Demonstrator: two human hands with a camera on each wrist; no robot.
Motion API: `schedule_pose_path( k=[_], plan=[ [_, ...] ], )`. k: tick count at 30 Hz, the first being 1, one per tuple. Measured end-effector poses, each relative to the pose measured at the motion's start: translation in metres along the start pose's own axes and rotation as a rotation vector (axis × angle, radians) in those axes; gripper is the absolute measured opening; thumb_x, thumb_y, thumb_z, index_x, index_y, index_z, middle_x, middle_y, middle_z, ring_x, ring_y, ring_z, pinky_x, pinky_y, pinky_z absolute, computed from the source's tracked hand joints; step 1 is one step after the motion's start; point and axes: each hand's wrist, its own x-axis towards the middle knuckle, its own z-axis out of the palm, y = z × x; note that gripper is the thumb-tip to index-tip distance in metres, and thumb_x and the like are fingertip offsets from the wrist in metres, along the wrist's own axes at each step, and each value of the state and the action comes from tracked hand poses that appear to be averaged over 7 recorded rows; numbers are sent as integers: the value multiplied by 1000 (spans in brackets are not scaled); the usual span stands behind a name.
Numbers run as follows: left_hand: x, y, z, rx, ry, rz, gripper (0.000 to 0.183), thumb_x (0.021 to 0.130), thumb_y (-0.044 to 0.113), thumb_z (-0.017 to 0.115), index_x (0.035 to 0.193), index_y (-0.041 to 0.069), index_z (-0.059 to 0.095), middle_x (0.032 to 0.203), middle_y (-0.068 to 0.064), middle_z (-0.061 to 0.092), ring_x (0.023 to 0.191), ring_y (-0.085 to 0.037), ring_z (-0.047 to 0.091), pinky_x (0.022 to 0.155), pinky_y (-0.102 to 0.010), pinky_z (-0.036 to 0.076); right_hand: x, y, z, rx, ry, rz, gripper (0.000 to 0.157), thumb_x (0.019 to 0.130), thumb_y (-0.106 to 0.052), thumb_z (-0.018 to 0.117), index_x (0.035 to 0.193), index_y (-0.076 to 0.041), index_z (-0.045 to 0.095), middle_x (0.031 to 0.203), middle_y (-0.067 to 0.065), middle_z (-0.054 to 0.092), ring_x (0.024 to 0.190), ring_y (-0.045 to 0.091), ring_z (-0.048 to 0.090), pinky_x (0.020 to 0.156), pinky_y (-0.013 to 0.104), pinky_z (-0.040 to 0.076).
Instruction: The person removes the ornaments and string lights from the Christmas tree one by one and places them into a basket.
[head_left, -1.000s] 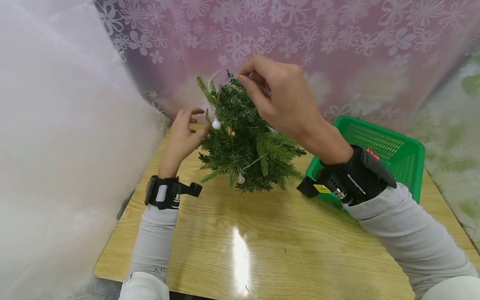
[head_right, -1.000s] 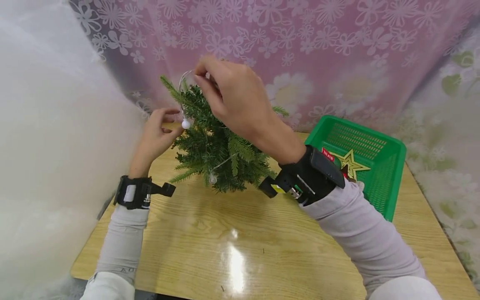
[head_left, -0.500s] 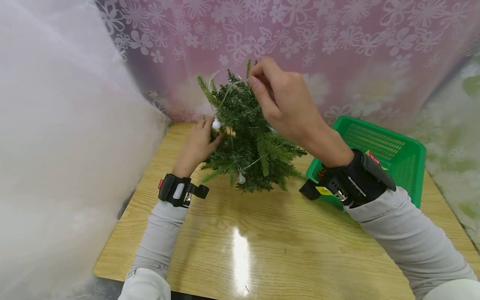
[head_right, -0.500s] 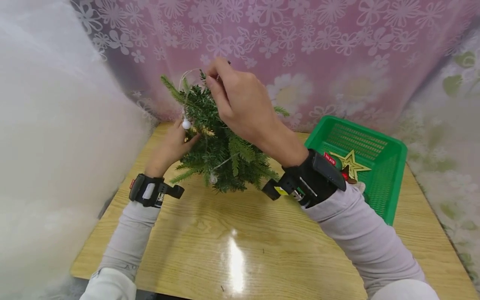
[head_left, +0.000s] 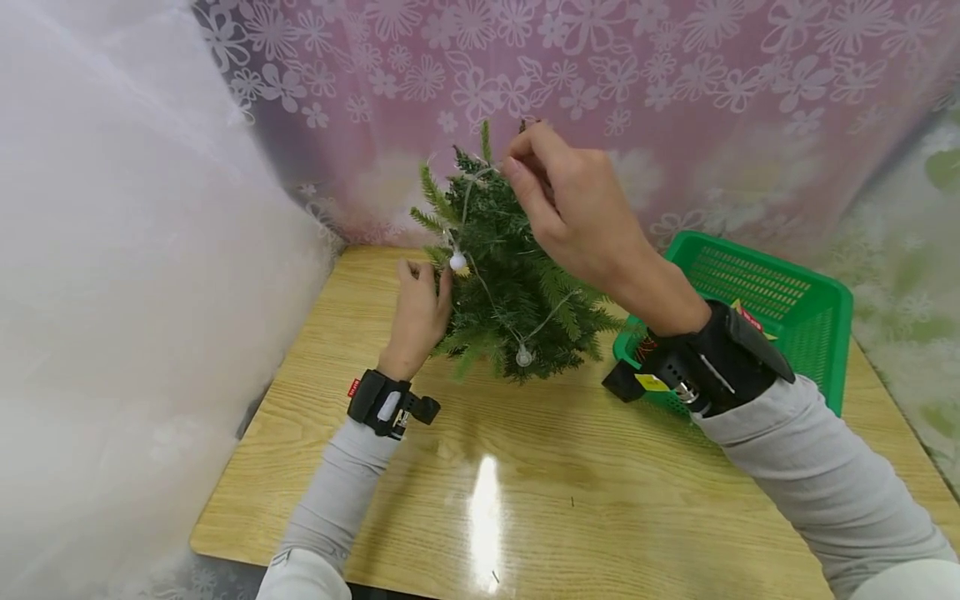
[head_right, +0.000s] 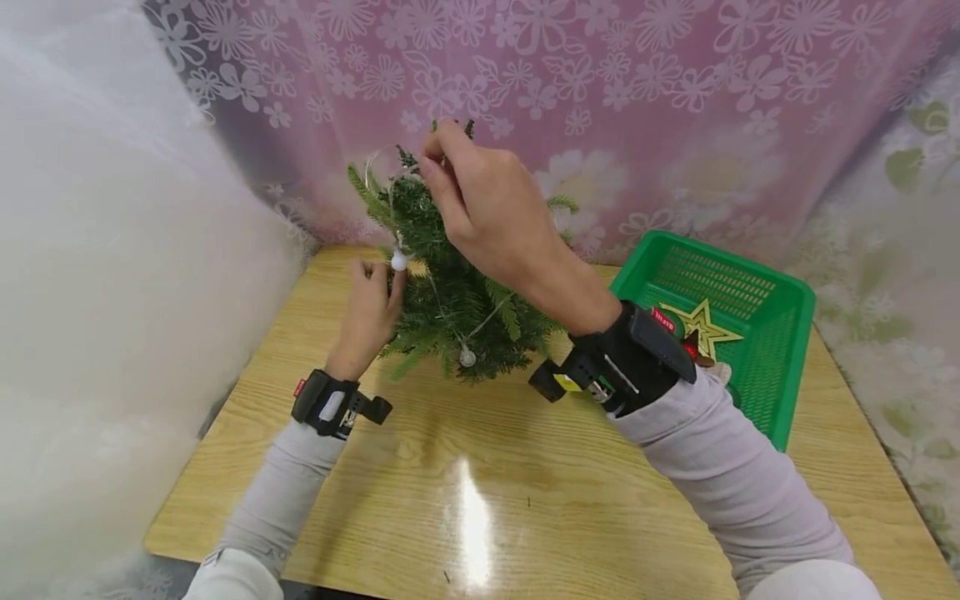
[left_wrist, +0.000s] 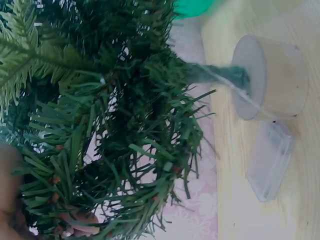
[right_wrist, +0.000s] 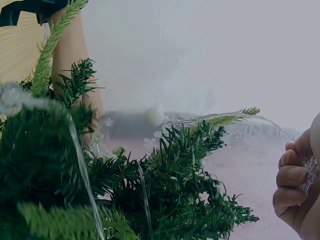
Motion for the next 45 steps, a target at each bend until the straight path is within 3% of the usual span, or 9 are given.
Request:
schedule_pose_path(
  k=[7, 10, 14, 19, 31, 35, 39, 42, 45],
  plan=[
    [-8, 6, 11, 1, 95, 53, 32, 108, 18, 29, 93, -3, 49, 100, -14, 24, 58, -21, 36, 53, -34, 37, -5, 2, 1, -20, -18, 12, 21, 103, -12, 45, 103, 5, 57, 67, 6, 51, 53, 14, 41, 54, 25, 33],
    [-11, 10, 13, -10, 126, 45, 32, 107, 17, 29, 94, -4, 49, 101, -15, 25, 58, -20, 35, 53, -34, 36, -7, 2, 3, -24, -65, 64, 22, 104, -15, 43, 103, 3, 57, 67, 6, 51, 53, 16, 41, 55, 27, 33],
    [-13, 12, 14, -57, 113, -7, 32, 107, 18, 30, 95, -3, 50, 106, -16, 25, 59, -20, 36, 54, -33, 36, -12, 2, 6, -31, -106, 131, 23, 104, -17, 42, 104, 1, 57, 66, 6, 51, 53, 18, 41, 55, 31, 33],
    [-13, 14, 17, -101, 102, -56, 32, 107, 19, 32, 98, -4, 53, 111, -17, 27, 61, -20, 38, 56, -32, 38, -17, 7, 9, -33, -89, 136, 22, 103, -17, 46, 103, 1, 59, 62, 6, 51, 51, 17, 41, 53, 33, 33],
    [-14, 20, 27, -161, 196, -24, 28, 106, 14, 34, 99, -5, 54, 101, -12, 24, 65, -19, 34, 57, -31, 34, -22, 13, 6, -48, -69, 143, 23, 104, -17, 45, 102, 0, 60, 67, 7, 53, 55, 16, 43, 56, 33, 33],
    [-15, 22, 27, -178, 190, -18, 28, 106, 14, 34, 101, -5, 54, 102, -13, 24, 65, -19, 33, 57, -31, 33, -23, 15, 3, -41, -78, 165, 23, 104, -17, 44, 103, 0, 59, 71, 8, 55, 58, 17, 45, 58, 34, 35],
    [-18, 23, 21, -165, 132, -23, 29, 106, 17, 38, 112, -6, 55, 109, -18, 30, 65, -21, 36, 58, -33, 34, -25, 16, 1, -28, -84, 182, 23, 104, -17, 45, 104, 1, 59, 72, 9, 57, 59, 17, 49, 60, 34, 38],
    [-20, 25, 8, -121, 87, -33, 34, 105, 22, 43, 123, -5, 53, 119, -21, 38, 71, -26, 42, 61, -37, 37, -27, 16, -1, -22, -88, 188, 23, 104, -18, 44, 105, 1, 58, 73, 8, 58, 60, 17, 52, 62, 32, 41],
    [-19, 28, -9, -72, 104, -26, 39, 104, 28, 45, 128, -2, 51, 124, -21, 42, 81, -29, 46, 67, -41, 40, -28, 16, -4, -18, -83, 183, 23, 104, -17, 44, 104, 1, 58, 72, 8, 57, 59, 17, 50, 61, 30, 40]
  ],
)
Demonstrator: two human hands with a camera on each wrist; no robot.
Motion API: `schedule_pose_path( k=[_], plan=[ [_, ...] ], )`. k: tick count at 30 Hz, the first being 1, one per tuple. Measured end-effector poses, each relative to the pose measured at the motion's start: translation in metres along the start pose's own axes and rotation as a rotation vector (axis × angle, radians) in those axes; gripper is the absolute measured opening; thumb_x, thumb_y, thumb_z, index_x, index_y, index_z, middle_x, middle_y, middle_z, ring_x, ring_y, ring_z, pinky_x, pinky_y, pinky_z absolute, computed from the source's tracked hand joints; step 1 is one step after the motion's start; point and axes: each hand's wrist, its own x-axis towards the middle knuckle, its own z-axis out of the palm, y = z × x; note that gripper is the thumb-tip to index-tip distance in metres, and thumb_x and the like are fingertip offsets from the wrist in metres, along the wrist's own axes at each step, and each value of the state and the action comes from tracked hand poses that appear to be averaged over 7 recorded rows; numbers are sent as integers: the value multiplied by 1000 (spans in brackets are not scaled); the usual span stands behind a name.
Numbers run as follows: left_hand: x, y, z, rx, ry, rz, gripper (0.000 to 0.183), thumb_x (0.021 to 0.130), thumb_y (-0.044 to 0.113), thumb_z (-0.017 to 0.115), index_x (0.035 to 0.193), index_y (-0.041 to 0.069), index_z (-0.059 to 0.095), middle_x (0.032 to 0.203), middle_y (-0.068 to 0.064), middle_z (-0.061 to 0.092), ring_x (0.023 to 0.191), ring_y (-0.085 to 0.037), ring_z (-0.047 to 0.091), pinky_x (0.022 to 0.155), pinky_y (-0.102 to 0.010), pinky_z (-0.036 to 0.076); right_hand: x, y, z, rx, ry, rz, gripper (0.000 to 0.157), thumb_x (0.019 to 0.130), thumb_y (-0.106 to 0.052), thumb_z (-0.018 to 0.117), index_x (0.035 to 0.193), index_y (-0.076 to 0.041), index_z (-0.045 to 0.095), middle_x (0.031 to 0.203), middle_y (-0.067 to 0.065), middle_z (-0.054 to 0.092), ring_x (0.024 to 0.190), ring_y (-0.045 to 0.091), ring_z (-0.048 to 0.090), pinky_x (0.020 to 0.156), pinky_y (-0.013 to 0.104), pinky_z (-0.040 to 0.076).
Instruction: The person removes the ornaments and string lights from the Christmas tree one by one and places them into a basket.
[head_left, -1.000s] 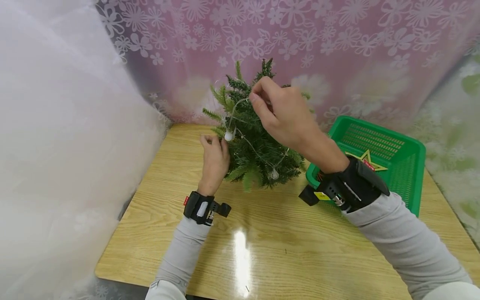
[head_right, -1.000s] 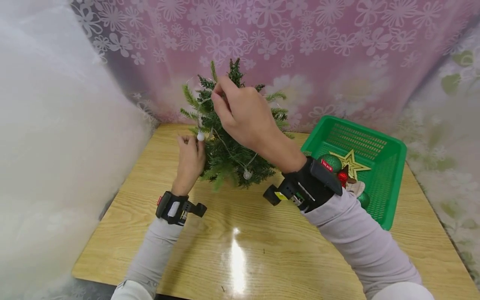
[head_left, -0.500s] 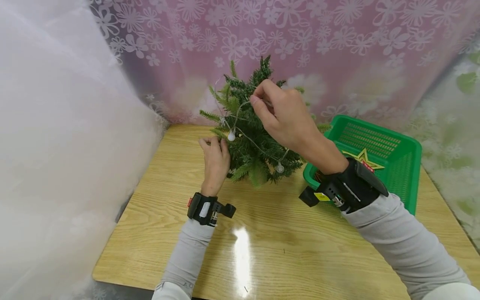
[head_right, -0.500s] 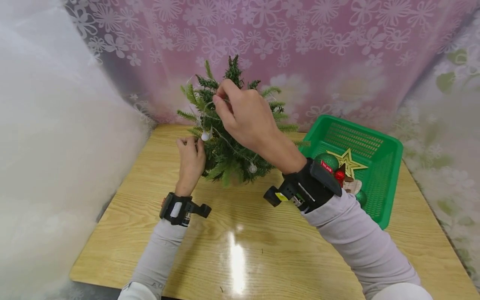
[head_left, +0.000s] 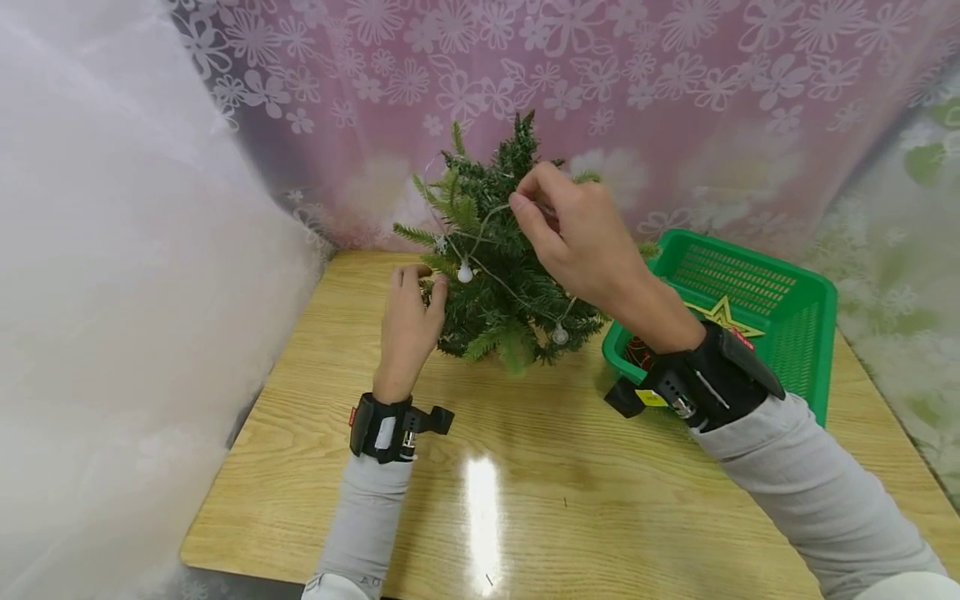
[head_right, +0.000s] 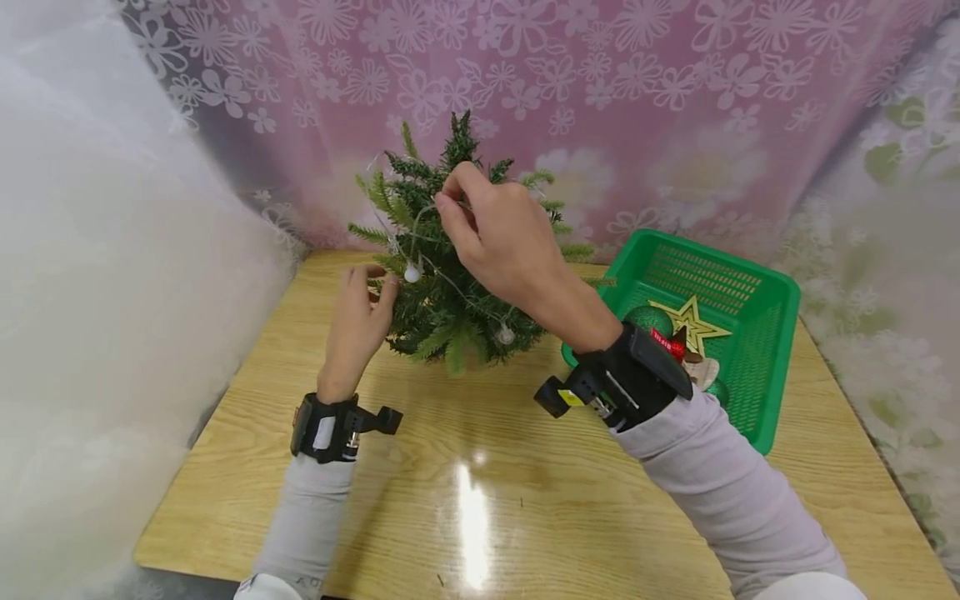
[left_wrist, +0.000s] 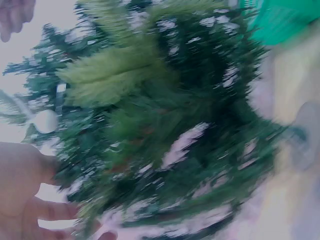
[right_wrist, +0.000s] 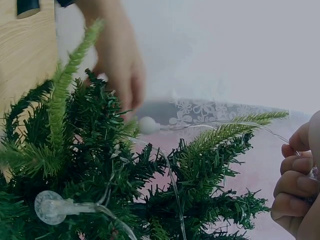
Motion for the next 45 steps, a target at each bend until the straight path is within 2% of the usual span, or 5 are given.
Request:
schedule_pose_path(
  k=[8, 17, 25, 33, 45],
  plan=[
    [41, 5, -31, 43, 204, 139, 29, 102, 17, 46, 121, -2, 56, 119, -24, 47, 103, -38, 42, 84, -46, 37, 1, -1, -3, -15, 33, -24, 22, 103, -15, 44, 100, 1, 59, 69, 7, 53, 56, 17, 43, 57, 28, 34],
    [85, -22, -30, 118, -150, 78, 40, 106, 23, 36, 130, -4, 53, 127, -23, 52, 109, -36, 55, 88, -46, 46, -2, 1, 2, 24, 36, -47, 20, 103, -14, 47, 99, 1, 60, 68, 6, 53, 56, 15, 42, 56, 30, 34],
    [74, -28, -31, 101, -156, 73, 36, 106, 23, 36, 111, -2, 61, 97, -18, 64, 74, -30, 62, 64, -40, 48, -3, 1, -3, 7, 29, -11, 23, 104, -16, 44, 103, 2, 58, 68, 7, 51, 56, 18, 41, 56, 28, 32],
    [52, -36, -31, 80, -47, 106, 34, 104, 18, 37, 90, 0, 62, 79, -15, 65, 63, -26, 62, 55, -35, 44, -6, 5, -3, 31, 58, -42, 20, 103, -15, 45, 99, 1, 57, 66, 5, 47, 54, 15, 38, 54, 28, 31],
    [15, -24, -37, 124, -20, 154, 31, 102, 13, 42, 89, 0, 66, 56, -8, 56, 38, -14, 35, 41, -30, 27, -17, 11, -5, 48, 121, -36, 18, 102, -13, 47, 97, 1, 59, 64, 3, 46, 53, 14, 33, 53, 27, 27]
  ],
)
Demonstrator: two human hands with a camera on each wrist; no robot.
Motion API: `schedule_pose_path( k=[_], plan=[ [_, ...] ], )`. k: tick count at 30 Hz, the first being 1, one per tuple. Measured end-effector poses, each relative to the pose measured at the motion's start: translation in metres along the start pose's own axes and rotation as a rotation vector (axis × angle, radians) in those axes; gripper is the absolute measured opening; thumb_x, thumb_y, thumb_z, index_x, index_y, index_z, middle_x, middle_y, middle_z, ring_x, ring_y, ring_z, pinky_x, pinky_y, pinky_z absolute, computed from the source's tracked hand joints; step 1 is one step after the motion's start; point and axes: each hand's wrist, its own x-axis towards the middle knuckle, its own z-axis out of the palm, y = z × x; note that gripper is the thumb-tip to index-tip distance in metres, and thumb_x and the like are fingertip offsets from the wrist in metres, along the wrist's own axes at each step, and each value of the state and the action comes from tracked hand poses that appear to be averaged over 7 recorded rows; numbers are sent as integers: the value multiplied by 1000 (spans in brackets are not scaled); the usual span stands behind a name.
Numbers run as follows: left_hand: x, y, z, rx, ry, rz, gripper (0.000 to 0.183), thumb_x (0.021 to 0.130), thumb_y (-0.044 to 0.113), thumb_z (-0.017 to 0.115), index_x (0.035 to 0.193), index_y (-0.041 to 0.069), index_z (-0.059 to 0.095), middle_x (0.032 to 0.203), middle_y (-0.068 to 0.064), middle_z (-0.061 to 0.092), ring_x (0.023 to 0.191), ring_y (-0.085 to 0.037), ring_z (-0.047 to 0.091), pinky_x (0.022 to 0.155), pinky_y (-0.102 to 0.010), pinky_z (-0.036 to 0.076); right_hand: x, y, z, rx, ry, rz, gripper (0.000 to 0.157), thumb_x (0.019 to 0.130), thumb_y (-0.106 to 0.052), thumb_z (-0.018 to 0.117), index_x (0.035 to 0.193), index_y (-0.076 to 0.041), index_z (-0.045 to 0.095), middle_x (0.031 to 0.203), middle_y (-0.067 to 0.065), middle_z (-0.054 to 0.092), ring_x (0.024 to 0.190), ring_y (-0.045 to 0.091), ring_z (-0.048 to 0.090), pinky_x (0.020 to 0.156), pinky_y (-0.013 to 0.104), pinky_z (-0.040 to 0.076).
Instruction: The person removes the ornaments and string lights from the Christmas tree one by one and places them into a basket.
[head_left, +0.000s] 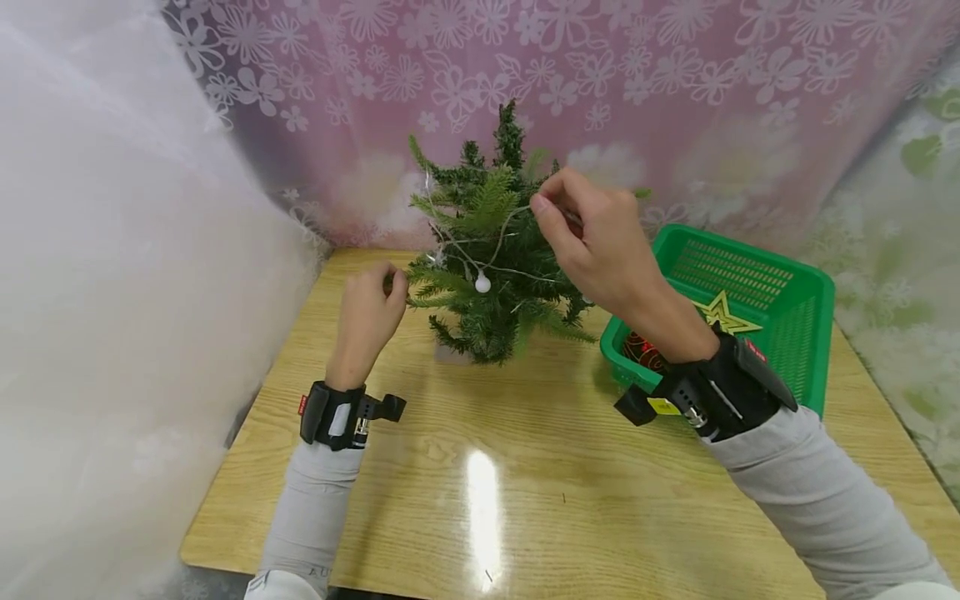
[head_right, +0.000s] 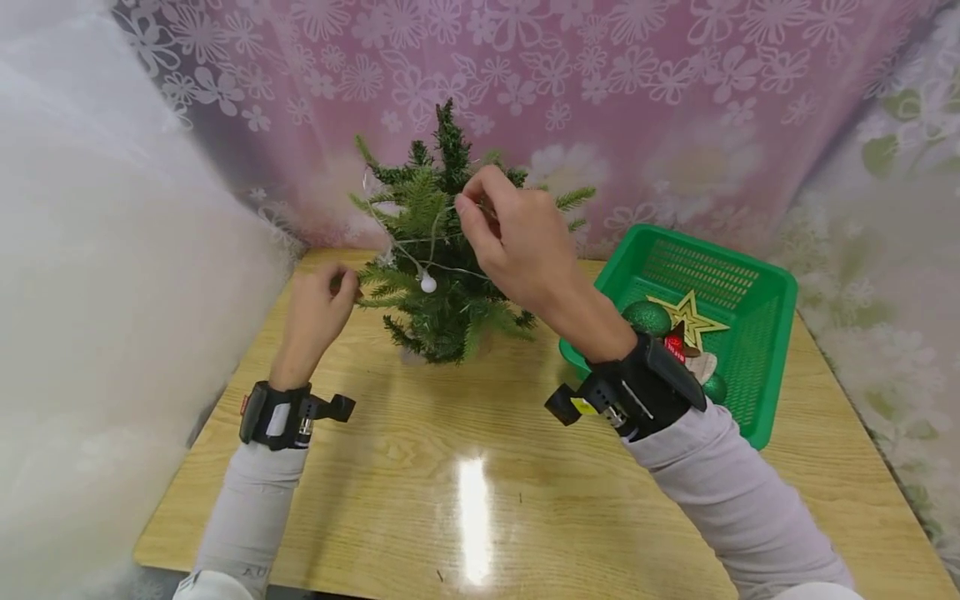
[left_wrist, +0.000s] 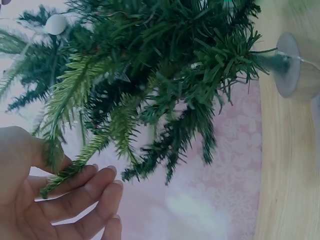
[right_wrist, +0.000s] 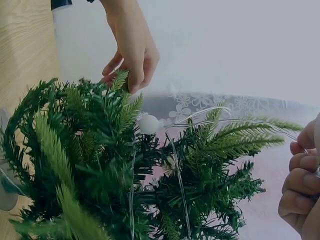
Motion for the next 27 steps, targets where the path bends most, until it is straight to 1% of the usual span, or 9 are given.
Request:
schedule_pose_path(
  k=[4, 6, 10, 13, 16, 20, 24, 27],
  plan=[
    [-8, 8, -3, 24, 2, 22, 28, 101, 13, 43, 89, 1, 66, 50, -5, 49, 36, -13, 31, 40, -29, 25, -1, -1, -3, 2, 60, -64, 18, 102, -11, 48, 97, 3, 58, 60, 1, 42, 50, 13, 30, 52, 26, 25],
    [-11, 12, -4, 40, -10, 25, 27, 100, 12, 44, 90, 0, 66, 49, -5, 47, 36, -14, 31, 40, -29, 24, -1, -2, -3, 6, 88, -95, 17, 101, -10, 48, 96, 3, 58, 58, 0, 40, 49, 12, 28, 51, 26, 24],
    [-16, 19, -4, 40, -36, 34, 26, 99, 11, 44, 91, 0, 65, 51, -5, 48, 37, -15, 32, 40, -28, 24, 0, -4, -3, 10, 107, -132, 16, 101, -9, 49, 96, 3, 57, 57, 1, 38, 49, 11, 27, 51, 25, 23],
    [-20, 24, -4, 38, -52, 47, 24, 99, 10, 44, 89, 1, 64, 54, -6, 50, 39, -16, 32, 42, -28, 24, 0, -5, -2, 15, 98, -137, 15, 101, -9, 49, 96, 3, 57, 58, 1, 37, 50, 11, 28, 51, 25, 24],
    [-23, 28, -2, 50, -58, 75, 23, 98, 9, 44, 87, 2, 62, 55, -5, 50, 40, -16, 30, 43, -28, 22, 1, -6, -1, 15, 91, -131, 16, 101, -9, 49, 96, 3, 57, 58, 1, 38, 50, 12, 28, 51, 26, 24],
    [-28, 32, 3, 73, -63, 108, 23, 98, 8, 42, 80, 4, 56, 53, -3, 42, 41, -14, 26, 44, -27, 21, 1, -7, 2, 14, 74, -119, 15, 101, -9, 49, 96, 3, 58, 59, 1, 40, 49, 12, 29, 51, 26, 25],
    [-32, 36, 8, 72, -95, 100, 25, 98, 9, 42, 75, 6, 50, 52, 0, 33, 42, -12, 23, 44, -26, 20, 2, -8, 7, 22, 40, -95, 15, 101, -9, 49, 98, 3, 58, 61, 1, 43, 50, 12, 32, 51, 26, 27],
    [-36, 40, 10, 55, -127, 92, 25, 98, 10, 43, 75, 7, 51, 52, 1, 33, 42, -12, 23, 44, -25, 20, 3, -10, 11, 17, 22, -78, 15, 101, -10, 50, 98, 2, 58, 60, 1, 43, 49, 13, 32, 50, 27, 28]
  ],
)
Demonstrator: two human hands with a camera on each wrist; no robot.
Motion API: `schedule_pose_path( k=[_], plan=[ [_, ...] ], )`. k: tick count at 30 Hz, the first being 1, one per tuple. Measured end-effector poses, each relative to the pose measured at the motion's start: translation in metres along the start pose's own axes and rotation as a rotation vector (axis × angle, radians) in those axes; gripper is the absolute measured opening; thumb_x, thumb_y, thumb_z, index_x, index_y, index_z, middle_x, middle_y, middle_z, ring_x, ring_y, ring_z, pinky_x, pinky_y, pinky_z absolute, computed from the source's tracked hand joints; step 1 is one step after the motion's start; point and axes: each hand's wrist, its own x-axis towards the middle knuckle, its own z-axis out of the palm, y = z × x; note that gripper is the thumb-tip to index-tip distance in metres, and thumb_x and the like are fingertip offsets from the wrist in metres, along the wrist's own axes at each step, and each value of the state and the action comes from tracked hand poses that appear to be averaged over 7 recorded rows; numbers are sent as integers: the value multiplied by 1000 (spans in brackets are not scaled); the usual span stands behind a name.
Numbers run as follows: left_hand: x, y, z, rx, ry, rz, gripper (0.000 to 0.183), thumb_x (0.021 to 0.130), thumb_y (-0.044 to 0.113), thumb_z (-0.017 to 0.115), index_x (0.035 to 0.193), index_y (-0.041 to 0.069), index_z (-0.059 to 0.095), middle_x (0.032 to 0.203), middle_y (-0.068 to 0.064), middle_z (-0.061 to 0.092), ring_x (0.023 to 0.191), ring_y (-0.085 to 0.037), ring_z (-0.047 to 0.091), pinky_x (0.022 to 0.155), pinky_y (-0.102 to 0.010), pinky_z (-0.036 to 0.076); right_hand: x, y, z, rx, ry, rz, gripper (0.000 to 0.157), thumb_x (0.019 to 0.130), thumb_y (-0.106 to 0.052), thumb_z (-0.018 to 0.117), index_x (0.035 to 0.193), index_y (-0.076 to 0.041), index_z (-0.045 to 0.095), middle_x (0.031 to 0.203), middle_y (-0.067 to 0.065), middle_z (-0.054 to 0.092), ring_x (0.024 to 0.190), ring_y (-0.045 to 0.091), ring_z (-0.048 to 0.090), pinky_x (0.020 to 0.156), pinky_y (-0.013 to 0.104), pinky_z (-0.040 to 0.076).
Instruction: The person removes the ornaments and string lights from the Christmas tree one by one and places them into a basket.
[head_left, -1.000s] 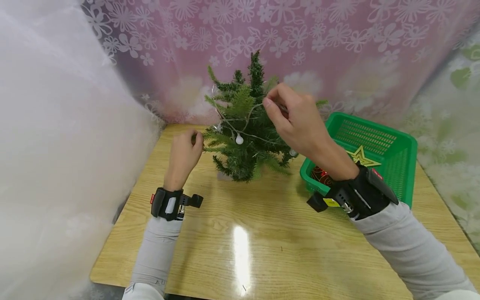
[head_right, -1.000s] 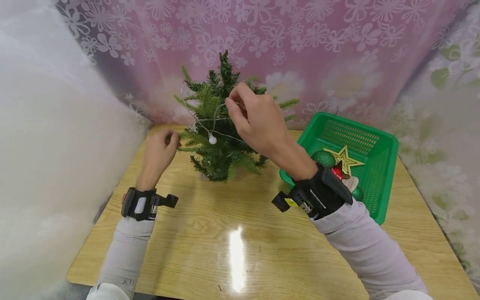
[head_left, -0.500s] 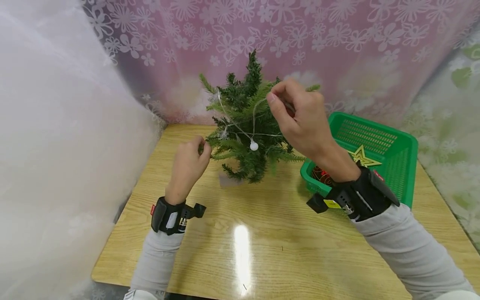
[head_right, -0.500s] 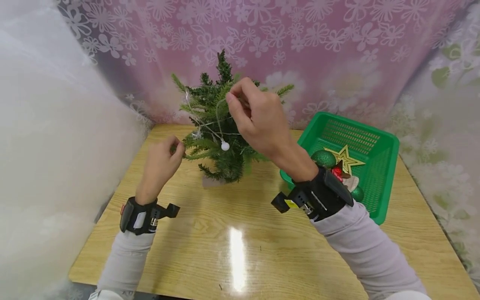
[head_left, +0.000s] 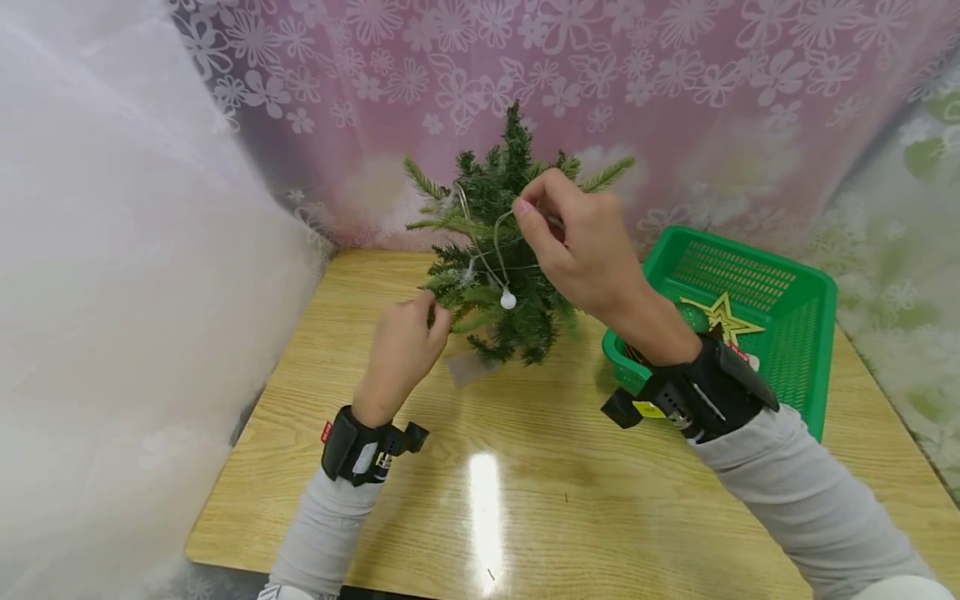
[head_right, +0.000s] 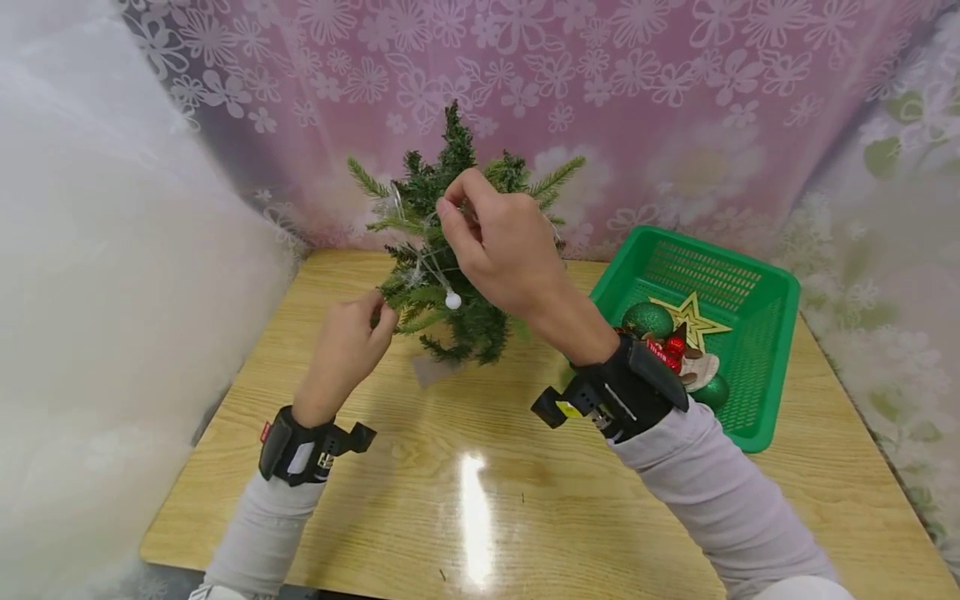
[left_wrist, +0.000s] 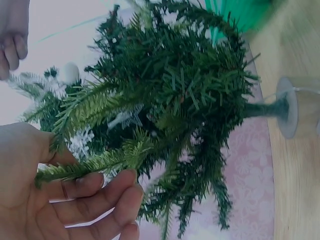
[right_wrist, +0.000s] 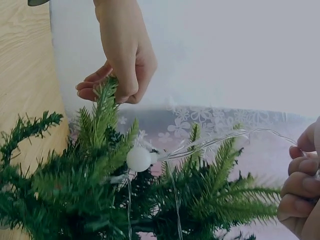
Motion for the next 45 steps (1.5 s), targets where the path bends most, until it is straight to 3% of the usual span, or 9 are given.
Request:
schedule_pose_path(
  k=[10, 19, 28, 34, 38, 42, 45],
  plan=[
    [-6, 13, 6, -8, -37, 18, 23, 98, 11, 44, 79, 6, 55, 52, 0, 37, 42, -11, 25, 43, -24, 22, 2, -2, 10, -69, -32, 65, 19, 99, -20, 56, 98, -1, 60, 53, 1, 38, 44, 15, 33, 44, 30, 25],
    [-8, 20, 9, 13, -28, 29, 23, 99, 12, 44, 85, 3, 59, 52, -2, 40, 40, -12, 29, 41, -24, 24, 4, -3, 16, -172, -58, 100, 26, 94, -30, 64, 99, -5, 64, 51, 1, 34, 42, 16, 28, 43, 30, 21],
    [-9, 21, 8, -25, -26, 51, 44, 106, 35, 35, 72, 10, 48, 53, -1, 36, 41, -16, 31, 43, -27, 25, 4, -5, 18, -199, -92, 129, 19, 94, -22, 64, 98, -5, 70, 50, 2, 40, 41, 17, 32, 43, 31, 25],
    [-1, 8, 3, -93, 74, 33, 53, 107, 39, 27, 63, 13, 42, 52, -1, 35, 42, -18, 29, 45, -30, 25, 3, -7, 17, -165, -88, 114, 14, 93, -15, 62, 94, -4, 71, 49, 2, 36, 41, 17, 30, 43, 31, 24],
    [10, -7, -2, -152, 173, 7, 53, 107, 34, 32, 66, 8, 54, 52, -5, 46, 41, -19, 35, 44, -32, 28, 3, -8, 16, -141, -84, 116, 13, 93, -13, 61, 92, -4, 70, 50, 2, 36, 43, 17, 31, 45, 32, 24],
    [26, -25, -4, -184, 270, -6, 35, 105, 20, 42, 86, -1, 65, 75, -15, 62, 61, -26, 57, 54, -37, 47, 3, -8, 13, -80, -81, 128, 12, 94, -10, 59, 93, -2, 68, 52, 0, 31, 47, 19, 30, 48, 34, 24],
    [40, -37, -5, -180, 291, -6, 20, 100, 11, 50, 102, -5, 61, 102, -22, 58, 90, -34, 59, 75, -42, 50, 3, -8, 10, -32, -70, 122, 10, 94, -9, 59, 94, -2, 67, 54, 0, 29, 49, 19, 28, 51, 34, 25]
  ],
)
